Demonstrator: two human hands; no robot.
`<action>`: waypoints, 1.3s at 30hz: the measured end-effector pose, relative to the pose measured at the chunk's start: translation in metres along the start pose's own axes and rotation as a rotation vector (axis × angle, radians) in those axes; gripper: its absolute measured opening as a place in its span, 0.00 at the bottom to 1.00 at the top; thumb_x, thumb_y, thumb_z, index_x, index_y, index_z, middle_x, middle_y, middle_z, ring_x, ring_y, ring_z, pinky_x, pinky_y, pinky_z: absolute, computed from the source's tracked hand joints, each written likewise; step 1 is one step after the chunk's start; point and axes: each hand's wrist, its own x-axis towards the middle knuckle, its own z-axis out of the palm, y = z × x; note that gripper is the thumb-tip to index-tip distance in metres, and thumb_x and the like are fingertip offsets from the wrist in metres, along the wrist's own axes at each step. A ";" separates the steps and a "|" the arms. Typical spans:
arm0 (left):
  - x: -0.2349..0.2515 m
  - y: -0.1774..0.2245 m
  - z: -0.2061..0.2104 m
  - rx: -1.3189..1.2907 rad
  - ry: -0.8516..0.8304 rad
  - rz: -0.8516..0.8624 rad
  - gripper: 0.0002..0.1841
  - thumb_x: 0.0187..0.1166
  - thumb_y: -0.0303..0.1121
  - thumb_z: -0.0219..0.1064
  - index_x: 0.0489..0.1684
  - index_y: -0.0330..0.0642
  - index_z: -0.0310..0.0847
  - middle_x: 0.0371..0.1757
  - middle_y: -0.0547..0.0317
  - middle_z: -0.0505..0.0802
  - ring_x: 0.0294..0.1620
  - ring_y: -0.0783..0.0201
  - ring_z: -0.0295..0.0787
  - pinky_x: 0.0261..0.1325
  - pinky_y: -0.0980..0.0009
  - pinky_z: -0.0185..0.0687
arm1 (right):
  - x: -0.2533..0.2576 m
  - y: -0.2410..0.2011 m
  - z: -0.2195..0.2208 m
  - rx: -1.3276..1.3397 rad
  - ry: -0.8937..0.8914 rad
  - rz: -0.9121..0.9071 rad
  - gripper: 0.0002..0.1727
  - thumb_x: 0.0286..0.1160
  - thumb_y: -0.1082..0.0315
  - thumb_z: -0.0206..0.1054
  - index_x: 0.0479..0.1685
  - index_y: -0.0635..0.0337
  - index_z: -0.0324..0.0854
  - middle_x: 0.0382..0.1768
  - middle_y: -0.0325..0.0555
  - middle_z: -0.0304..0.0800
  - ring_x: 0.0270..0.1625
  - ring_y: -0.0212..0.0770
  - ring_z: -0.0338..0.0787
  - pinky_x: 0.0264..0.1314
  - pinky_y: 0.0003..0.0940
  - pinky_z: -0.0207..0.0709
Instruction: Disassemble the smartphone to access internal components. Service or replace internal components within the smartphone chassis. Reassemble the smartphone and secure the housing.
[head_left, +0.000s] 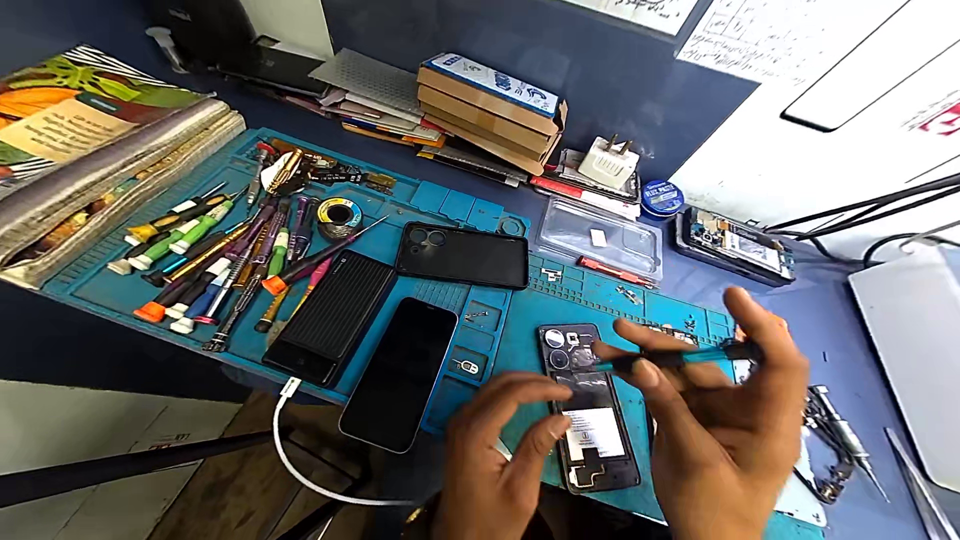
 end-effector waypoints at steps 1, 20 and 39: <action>0.003 0.002 -0.001 0.019 0.015 0.011 0.10 0.80 0.32 0.71 0.52 0.40 0.92 0.54 0.57 0.95 0.59 0.62 0.91 0.63 0.63 0.91 | -0.007 -0.005 -0.002 0.013 0.027 -0.009 0.40 0.78 0.74 0.67 0.89 0.42 0.53 0.55 0.51 0.94 0.53 0.53 0.96 0.54 0.45 0.94; -0.012 0.010 0.014 0.198 -0.243 0.128 0.11 0.86 0.39 0.65 0.38 0.43 0.88 0.42 0.61 0.91 0.50 0.69 0.87 0.57 0.71 0.83 | -0.082 -0.026 -0.012 -0.048 0.053 -0.012 0.37 0.82 0.75 0.65 0.88 0.42 0.56 0.57 0.47 0.95 0.57 0.49 0.97 0.63 0.40 0.92; -0.017 0.025 0.026 -0.505 -0.353 -0.522 0.09 0.90 0.29 0.54 0.43 0.37 0.79 0.33 0.64 0.86 0.30 0.73 0.84 0.38 0.76 0.86 | -0.092 -0.036 -0.024 0.036 0.157 -0.160 0.40 0.81 0.77 0.65 0.89 0.34 0.56 0.64 0.43 0.92 0.62 0.51 0.95 0.67 0.42 0.91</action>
